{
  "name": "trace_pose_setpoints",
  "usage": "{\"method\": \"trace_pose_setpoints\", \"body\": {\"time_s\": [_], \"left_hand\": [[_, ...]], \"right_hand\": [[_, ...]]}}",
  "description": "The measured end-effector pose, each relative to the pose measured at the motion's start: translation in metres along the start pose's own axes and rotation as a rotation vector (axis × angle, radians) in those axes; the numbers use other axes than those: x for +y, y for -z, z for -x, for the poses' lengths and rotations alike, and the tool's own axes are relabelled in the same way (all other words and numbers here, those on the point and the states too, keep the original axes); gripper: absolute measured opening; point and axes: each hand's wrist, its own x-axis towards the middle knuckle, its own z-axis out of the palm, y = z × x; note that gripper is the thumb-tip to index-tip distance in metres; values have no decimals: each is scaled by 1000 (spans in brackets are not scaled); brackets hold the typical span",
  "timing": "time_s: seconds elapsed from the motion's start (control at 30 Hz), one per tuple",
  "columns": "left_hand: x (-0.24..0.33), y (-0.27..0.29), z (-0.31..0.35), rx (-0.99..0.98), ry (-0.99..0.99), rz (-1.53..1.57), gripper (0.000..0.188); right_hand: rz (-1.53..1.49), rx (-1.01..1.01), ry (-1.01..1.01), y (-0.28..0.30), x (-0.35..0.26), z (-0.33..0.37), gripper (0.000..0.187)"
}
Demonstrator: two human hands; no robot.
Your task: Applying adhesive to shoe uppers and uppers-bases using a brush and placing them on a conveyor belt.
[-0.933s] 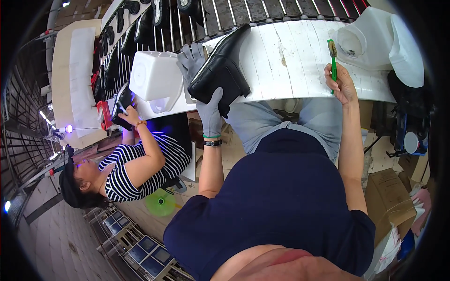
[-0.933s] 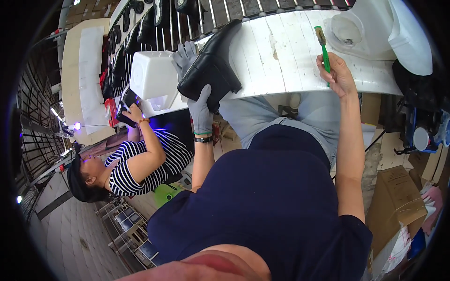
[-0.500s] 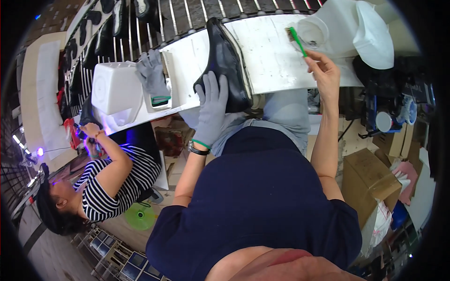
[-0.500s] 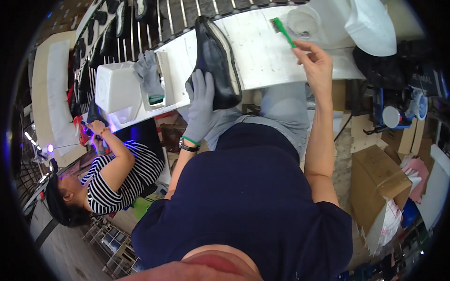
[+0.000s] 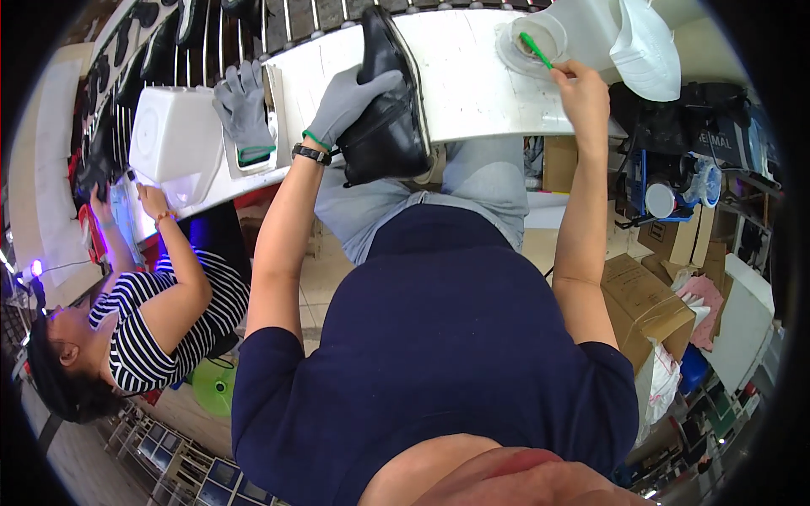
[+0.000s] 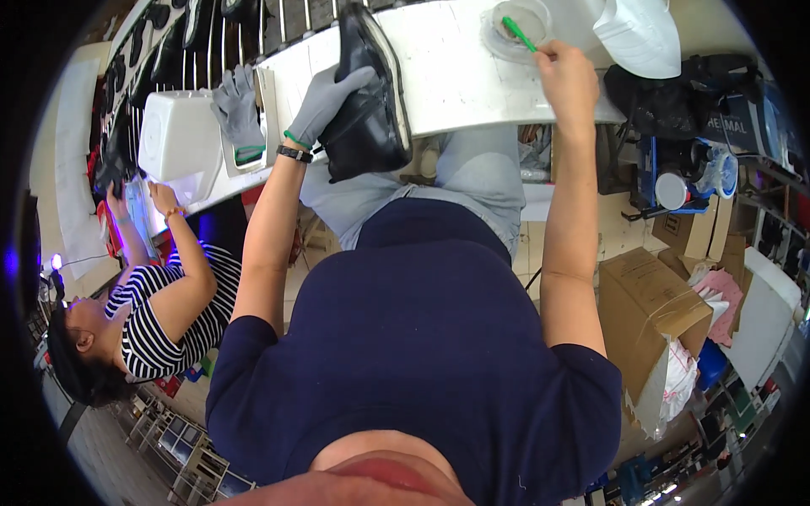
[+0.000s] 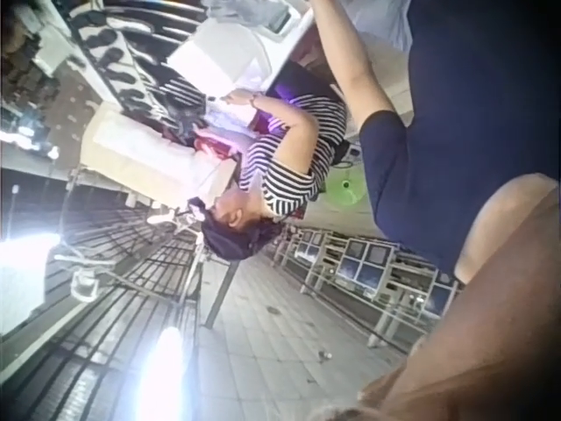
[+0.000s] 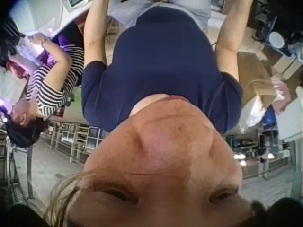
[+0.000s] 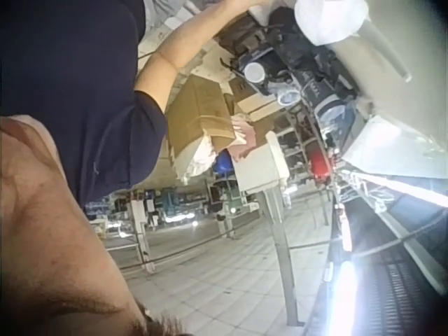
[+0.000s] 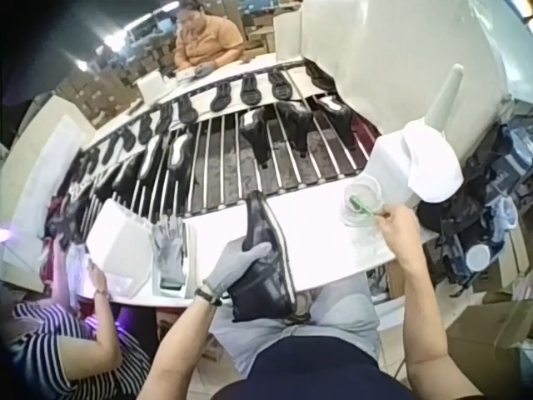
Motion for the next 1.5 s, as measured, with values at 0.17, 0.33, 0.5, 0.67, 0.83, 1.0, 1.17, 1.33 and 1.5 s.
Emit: {"method": "trace_pose_setpoints", "body": {"time_s": [0.17,0.33,0.5,0.67,0.83,1.0,1.17,1.33,1.5], "left_hand": [[19,-10,34,524,-460,544,43],[8,-25,75,817,-643,-101,50],[-12,-64,80,708,-389,-224,47],[-16,-77,91,410,-186,433,47],[-29,-85,80,571,-405,552,57],[-37,-90,70,864,-708,160,63],[-32,-96,61,919,-733,57,68],[-31,-93,61,960,-762,-160,60],[-32,-86,60,954,-793,-189,56]], "right_hand": [[-797,-130,-343,1,17,8,27],[-1165,-121,-361,-1,-4,7,27],[-1336,-105,-173,2,-57,20,19],[-984,-256,19,5,-115,74,9],[-842,-310,286,0,-139,101,16],[-776,-268,375,-9,-140,104,14],[-697,-184,97,-22,-127,73,7],[-672,-232,209,-10,-127,73,9],[-482,-362,488,20,-139,95,20]]}}
